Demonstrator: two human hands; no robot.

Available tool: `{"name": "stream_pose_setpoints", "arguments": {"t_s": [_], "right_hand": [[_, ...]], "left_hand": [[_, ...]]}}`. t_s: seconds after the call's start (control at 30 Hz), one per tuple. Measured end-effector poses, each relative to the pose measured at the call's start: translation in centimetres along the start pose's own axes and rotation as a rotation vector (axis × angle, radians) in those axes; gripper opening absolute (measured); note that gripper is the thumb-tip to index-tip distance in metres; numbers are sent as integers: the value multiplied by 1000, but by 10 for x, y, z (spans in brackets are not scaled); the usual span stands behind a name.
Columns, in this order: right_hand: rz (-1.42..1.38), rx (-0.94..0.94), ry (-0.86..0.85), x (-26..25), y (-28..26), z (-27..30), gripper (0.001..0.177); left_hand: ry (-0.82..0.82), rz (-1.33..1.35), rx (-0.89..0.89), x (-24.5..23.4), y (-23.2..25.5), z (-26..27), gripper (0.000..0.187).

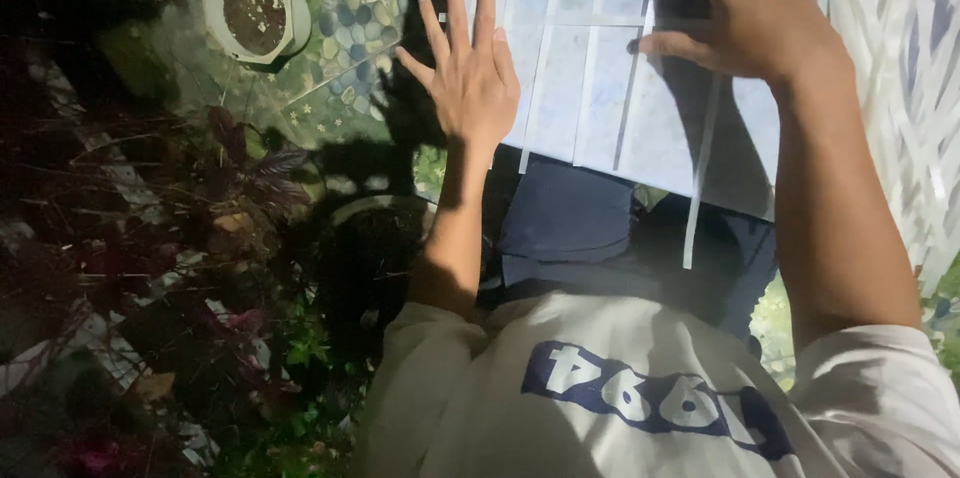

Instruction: The person is weaving white plastic strips together on a flat surface to create a woven mat or bag component.

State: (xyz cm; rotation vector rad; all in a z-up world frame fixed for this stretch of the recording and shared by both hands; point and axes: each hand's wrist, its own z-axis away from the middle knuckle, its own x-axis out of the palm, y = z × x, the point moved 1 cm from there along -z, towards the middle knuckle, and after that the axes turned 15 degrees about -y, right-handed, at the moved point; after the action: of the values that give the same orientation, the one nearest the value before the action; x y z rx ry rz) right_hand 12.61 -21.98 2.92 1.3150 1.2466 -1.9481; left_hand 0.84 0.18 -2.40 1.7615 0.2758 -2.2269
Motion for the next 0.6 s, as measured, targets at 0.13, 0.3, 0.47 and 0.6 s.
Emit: {"name": "stream_pose_setpoints", "arguments": {"t_s": [0.13,0.3,0.47,0.6], "right_hand": [[-70,21,-41,-1,-22,12,88],[-31,-51,13,11,-17,18,80],[-192,29,-9,-1,-28,42,77],[-101,141,17,5,-44,74,69]], "left_hand": [[-37,-63,-16,-5,2,-1,47],[-43,9,6,-3,1,0,47],[-64,16,0,-3,0,-1,47],[-24,55,22,-1,0,-1,46]]}}
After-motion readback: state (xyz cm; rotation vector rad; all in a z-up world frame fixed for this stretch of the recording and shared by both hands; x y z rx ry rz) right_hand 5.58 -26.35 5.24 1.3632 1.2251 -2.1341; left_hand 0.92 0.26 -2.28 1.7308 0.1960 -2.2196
